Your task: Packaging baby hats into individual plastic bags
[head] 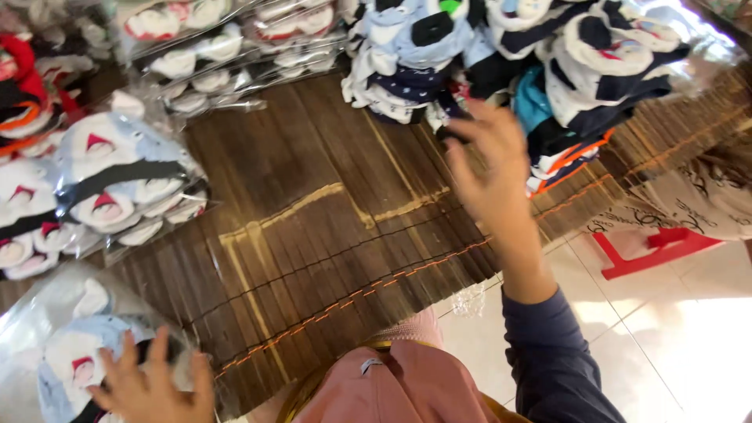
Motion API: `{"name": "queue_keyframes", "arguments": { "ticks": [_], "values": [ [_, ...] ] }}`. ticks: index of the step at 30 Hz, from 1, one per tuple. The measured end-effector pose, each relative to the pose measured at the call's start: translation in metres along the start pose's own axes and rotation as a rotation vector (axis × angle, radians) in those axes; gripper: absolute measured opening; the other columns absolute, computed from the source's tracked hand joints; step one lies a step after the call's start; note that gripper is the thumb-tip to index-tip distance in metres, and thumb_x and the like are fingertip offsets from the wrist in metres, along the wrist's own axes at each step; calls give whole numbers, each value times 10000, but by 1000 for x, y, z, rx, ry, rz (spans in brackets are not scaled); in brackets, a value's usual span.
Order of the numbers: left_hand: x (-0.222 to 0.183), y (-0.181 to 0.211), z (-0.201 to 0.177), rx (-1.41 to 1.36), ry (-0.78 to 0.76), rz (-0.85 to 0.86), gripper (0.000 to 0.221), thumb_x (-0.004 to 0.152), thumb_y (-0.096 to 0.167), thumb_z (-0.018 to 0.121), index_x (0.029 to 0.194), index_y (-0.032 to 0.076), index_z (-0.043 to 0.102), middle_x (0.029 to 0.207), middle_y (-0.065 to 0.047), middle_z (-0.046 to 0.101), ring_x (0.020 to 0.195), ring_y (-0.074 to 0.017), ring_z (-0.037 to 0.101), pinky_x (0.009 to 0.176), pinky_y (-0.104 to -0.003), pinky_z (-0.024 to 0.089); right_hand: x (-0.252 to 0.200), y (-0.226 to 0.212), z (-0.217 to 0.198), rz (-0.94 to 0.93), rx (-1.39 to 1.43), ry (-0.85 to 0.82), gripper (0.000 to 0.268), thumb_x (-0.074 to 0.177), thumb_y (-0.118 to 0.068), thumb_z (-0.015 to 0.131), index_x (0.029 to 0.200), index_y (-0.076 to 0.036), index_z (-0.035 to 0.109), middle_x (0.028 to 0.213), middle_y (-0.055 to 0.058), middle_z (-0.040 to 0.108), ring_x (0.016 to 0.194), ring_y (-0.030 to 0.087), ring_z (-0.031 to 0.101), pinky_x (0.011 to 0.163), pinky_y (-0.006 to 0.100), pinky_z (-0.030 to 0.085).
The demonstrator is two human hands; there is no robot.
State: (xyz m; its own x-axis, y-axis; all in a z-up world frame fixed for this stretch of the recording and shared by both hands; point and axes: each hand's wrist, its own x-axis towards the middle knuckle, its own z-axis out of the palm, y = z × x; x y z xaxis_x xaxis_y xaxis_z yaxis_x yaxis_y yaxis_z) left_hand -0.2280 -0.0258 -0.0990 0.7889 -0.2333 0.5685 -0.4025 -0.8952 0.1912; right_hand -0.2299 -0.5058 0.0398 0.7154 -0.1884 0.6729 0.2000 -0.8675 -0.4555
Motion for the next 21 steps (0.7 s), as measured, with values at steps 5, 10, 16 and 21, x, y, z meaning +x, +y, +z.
{"name": "queue_keyframes", "arguments": {
  "ticks": [5,10,16,21],
  "values": [
    [3,52,19,-141,-206,-4,571,883,237,688,1427,90,589,1613,-239,425,1560,-490,292,1272,-733,24,1,58,-56,-62,-428,301,313,992,52,778,1289,49,678,1471,225,482,1391,385,404,1199,570,329],
    [10,77,24,-142,-238,27,521,839,232,719,1343,114,659,1581,-191,480,1543,-458,352,1261,-717,92,4,81,-93,113,-550,149,719,934,-25,878,1509,78,459,1549,289,425,1439,469,375,1200,594,252],
    [13,81,27,-152,-255,36,488,844,224,716,1322,133,675,1576,-175,486,1546,-429,348,1265,-697,84,11,114,-112,103,-594,73,541,905,10,843,1396,80,626,1280,251,594,1106,403,604,945,481,479],
    [12,78,29,-146,-248,50,486,840,230,722,1315,138,679,1571,-178,495,1544,-422,353,1255,-714,100,22,168,-128,16,-489,173,280,1091,65,844,1296,168,683,1027,200,643,853,252,602,676,318,533]
  ]
}}
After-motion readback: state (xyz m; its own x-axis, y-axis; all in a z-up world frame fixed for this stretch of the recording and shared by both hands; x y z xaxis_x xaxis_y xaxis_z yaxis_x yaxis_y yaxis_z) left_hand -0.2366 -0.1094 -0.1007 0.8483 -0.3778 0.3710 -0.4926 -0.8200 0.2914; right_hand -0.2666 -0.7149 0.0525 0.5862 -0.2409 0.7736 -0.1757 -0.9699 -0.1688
